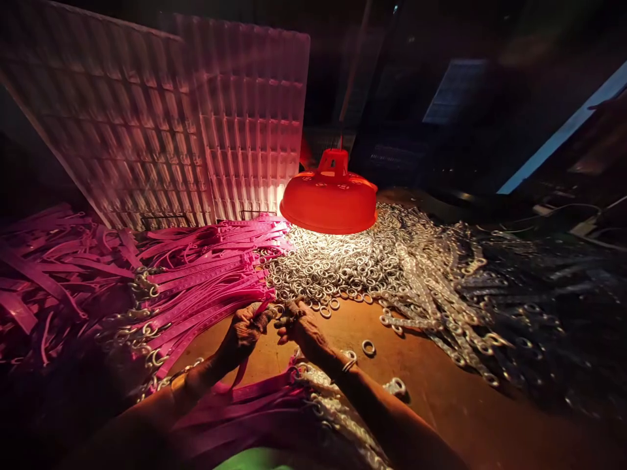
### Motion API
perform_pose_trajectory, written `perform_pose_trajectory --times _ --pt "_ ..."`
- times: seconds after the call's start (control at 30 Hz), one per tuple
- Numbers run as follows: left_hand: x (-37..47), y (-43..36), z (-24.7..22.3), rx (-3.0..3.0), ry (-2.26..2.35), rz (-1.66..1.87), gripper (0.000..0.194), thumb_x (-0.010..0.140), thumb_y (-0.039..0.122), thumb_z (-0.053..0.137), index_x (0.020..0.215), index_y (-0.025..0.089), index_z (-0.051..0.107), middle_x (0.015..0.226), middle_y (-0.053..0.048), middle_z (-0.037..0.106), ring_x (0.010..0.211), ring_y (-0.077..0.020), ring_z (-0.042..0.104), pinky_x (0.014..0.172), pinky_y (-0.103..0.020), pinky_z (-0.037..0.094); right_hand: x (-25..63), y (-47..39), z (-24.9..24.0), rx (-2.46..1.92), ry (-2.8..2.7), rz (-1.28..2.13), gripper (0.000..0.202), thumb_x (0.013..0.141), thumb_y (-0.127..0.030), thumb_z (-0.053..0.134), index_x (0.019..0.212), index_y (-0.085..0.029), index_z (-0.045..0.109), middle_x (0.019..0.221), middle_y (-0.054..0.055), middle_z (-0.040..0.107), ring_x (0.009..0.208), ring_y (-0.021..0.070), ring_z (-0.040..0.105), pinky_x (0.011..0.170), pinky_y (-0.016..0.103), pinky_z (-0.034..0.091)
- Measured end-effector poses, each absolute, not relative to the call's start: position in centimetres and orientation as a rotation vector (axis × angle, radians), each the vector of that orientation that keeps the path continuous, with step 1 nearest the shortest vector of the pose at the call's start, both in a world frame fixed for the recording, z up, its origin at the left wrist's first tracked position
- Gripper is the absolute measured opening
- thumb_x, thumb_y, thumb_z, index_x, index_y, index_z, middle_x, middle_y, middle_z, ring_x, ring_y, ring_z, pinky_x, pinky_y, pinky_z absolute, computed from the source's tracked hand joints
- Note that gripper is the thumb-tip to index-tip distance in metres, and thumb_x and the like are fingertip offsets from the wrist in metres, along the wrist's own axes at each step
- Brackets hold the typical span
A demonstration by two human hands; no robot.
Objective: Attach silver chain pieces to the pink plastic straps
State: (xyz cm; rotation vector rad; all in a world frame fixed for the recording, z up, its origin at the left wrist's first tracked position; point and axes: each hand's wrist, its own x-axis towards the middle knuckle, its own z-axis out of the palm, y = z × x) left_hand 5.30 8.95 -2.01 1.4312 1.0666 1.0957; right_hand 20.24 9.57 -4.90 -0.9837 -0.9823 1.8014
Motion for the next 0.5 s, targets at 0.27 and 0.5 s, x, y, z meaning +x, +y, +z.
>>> perform_pose_trajectory --times 0.27,0.5 --pt "5.9 9.4 -1.3 1.332 1.089 0.95 0.018 0.073 0.031 0.05 0.066 0.015 0.052 0.059 0.002 0.044 0.052 -0.0084 0.037 0.049 -0.022 0.031 19.9 9.6 -3.7 -1.158 -1.36 1.382 0.01 0.068 -0.021 0.045 0.078 -0.02 0.045 0.072 -0.001 0.049 0.052 0.0091 0.048 0.04 0.02 0.044" --pt "3.9 9.1 0.3 1.191 1.057 0.85 0.024 0.069 0.036 0.058 0.056 0.02 0.046 0.053 0.004 0.037 0.049 -0.009 0.031 0.046 -0.024 0.029 19.3 9.8 -4.2 -1.234 -1.841 0.544 0.018 0.066 -0.007 0.046 0.079 -0.021 0.044 0.072 0.004 0.05 0.063 0.015 0.043 0.057 0.027 0.038"
